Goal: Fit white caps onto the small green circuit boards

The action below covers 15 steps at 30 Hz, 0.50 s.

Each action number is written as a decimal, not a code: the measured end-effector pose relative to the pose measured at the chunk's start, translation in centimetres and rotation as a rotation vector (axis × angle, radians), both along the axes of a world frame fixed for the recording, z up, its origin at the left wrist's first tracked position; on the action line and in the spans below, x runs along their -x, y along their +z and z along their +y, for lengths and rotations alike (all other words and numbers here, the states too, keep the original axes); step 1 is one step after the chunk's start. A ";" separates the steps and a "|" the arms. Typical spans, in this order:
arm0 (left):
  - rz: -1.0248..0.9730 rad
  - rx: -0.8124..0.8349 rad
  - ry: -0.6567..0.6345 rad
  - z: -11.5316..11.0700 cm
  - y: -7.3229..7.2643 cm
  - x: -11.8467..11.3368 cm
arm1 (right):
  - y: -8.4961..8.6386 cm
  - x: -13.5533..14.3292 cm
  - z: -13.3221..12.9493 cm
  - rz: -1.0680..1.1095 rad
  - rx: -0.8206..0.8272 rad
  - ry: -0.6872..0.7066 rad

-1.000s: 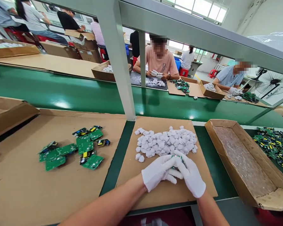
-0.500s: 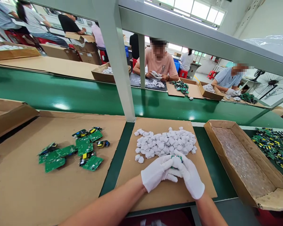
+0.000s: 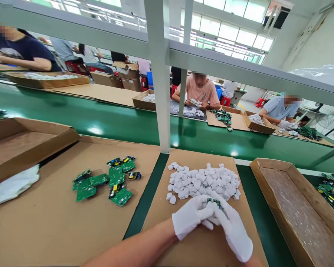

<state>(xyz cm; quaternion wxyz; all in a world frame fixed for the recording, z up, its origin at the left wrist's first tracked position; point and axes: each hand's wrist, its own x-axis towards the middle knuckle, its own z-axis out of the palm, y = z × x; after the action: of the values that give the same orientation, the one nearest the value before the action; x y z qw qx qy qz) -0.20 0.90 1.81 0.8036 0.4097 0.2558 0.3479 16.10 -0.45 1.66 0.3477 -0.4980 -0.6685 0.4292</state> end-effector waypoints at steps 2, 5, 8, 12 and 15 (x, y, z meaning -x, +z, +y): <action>-0.017 -0.033 0.014 0.0 0.8 0.3 | 0.1 -1.0 0.6 0.134 -0.024 0.058; 0.042 -0.141 0.053 1.4 2.4 1.1 | 0.0 -2.2 1.5 0.271 -0.067 0.030; 0.392 -0.378 0.252 6.0 3.4 2.4 | -0.7 -2.7 2.0 0.342 -0.144 -0.190; 0.813 -0.511 0.462 15.1 2.9 4.7 | -2.4 -2.6 2.2 0.235 -0.213 -0.274; 1.036 -0.519 0.523 20.6 1.9 6.6 | -3.8 -2.6 2.2 0.055 -0.269 -0.226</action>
<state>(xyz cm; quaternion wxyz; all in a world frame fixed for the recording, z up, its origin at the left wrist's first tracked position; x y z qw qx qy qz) -6.77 21.47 3.69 0.3386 0.6304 0.6103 0.3399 18.72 1.72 -2.11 0.4755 -0.5070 -0.6498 0.3076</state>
